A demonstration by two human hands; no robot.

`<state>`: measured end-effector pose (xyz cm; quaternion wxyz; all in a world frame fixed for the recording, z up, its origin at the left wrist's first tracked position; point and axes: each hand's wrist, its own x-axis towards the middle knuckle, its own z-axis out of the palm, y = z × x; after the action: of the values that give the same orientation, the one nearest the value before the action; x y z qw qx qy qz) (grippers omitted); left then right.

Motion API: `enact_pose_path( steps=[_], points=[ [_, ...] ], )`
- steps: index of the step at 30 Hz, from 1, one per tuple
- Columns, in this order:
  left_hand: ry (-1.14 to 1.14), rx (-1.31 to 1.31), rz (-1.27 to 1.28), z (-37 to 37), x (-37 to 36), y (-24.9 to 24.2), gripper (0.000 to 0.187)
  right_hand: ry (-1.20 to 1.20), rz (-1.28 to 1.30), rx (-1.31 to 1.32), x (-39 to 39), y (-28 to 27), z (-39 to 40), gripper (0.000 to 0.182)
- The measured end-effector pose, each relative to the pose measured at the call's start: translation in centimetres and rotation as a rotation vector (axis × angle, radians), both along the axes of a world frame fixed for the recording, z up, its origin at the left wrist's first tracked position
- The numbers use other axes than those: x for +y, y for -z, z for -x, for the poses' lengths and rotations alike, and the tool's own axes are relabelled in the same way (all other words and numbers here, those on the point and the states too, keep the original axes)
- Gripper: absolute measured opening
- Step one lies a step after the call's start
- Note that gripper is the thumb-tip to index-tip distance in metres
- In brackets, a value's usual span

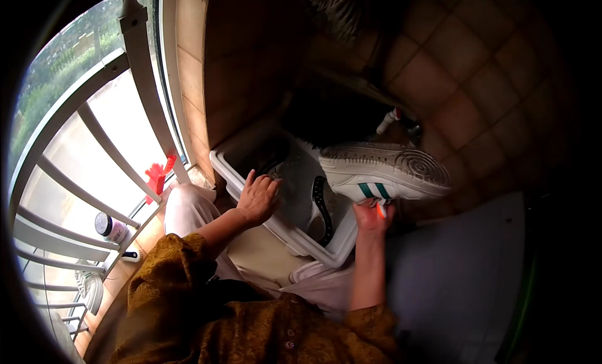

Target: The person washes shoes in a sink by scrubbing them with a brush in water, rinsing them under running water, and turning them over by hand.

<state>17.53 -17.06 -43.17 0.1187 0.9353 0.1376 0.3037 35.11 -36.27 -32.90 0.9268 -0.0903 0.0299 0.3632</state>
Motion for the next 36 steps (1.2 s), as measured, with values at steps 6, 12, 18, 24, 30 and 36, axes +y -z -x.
enact_pose_path(
  steps=[6, 12, 18, 24, 30, 36],
  points=[
    [0.212, 0.441, 0.094, 0.7, 0.9, 3.6, 0.061, -0.032, -0.056, 0.020, 0.5, -0.6, -1.9, 0.033],
    [0.244, 0.411, 0.038, 0.7, 1.0, 3.4, 0.068, -0.057, -0.139, 0.019, 1.6, 0.0, -2.2, 0.032],
    [0.255, 0.452, 0.002, 0.6, 1.3, 3.7, 0.050, -0.013, 0.070, 0.032, 4.3, 1.3, -0.4, 0.036],
    [0.319, 0.430, -0.017, 0.3, 2.3, 6.3, 0.067, -0.067, -0.074, 0.020, 7.5, 10.0, 1.9, 0.041],
    [0.264, 0.503, 0.050, 1.1, 1.1, 3.1, 0.056, -0.070, -0.074, -0.095, 6.1, 9.1, 5.9, 0.037],
    [0.254, 0.499, 0.034, 0.3, 1.5, 4.3, 0.050, 0.013, -0.182, -0.237, 4.4, 5.2, 3.7, 0.037]
  ],
)
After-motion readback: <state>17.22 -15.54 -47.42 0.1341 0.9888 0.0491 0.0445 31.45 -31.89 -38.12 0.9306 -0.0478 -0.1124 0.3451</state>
